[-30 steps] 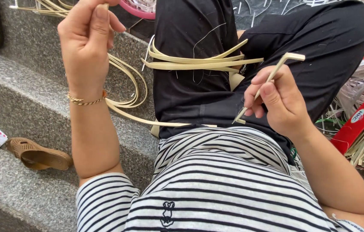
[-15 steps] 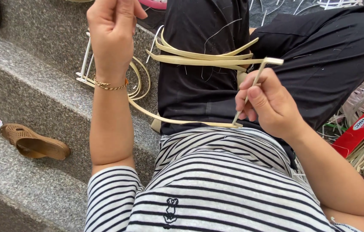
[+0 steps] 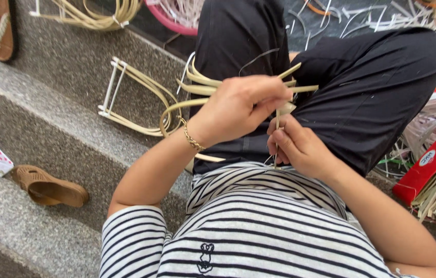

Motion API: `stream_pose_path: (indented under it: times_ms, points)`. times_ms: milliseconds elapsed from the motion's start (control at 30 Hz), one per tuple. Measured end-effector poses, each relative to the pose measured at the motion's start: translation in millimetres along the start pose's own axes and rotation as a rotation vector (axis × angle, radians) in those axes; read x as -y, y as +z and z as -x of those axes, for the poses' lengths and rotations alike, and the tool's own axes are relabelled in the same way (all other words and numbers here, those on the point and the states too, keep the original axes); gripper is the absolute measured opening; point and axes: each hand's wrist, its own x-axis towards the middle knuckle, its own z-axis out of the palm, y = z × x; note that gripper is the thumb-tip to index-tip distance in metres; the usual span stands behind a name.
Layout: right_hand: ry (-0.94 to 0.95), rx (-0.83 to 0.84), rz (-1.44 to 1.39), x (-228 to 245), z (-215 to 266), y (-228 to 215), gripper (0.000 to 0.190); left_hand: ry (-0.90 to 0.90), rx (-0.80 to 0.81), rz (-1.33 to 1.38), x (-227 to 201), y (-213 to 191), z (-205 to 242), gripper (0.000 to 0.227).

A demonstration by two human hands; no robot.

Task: The recorder uses thin bamboo strips and white plastic ties to construct a curved bamboo frame, possibly for furniture or decor.

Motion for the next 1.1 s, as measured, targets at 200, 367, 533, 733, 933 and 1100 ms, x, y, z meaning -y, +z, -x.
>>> stream_pose_path:
  times_ms: [200, 367, 533, 733, 933, 1100]
  points:
    - [0.021, -0.003, -0.082, -7.8, -1.3, -2.1, 0.024, -0.112, 0.136, -0.009, 3.2, 8.0, -5.6, 0.012]
    - [0.059, 0.007, -0.091, -4.7, -3.3, -2.7, 0.026, -0.158, 0.187, 0.026, 4.0, 9.5, -9.7, 0.013]
    - [0.048, 0.005, -0.130, -15.3, -5.3, -2.7, 0.026, -0.145, 0.197, 0.017, 6.5, 10.7, -10.7, 0.014]
    - [-0.033, -0.011, -0.291, -30.4, -8.0, 3.9, 0.025, -0.056, 0.242, 0.068, 7.5, 13.4, -6.9, 0.012]
    - [0.000, -0.001, -0.275, -22.6, -2.2, -7.0, 0.026, -0.018, 0.290, -0.050, 12.2, 21.5, -17.9, 0.018]
    - [-0.363, -0.723, 0.537, -47.6, 24.8, -113.6, 0.024, -0.077, 0.139, -0.271, 15.1, 35.3, -21.3, 0.009]
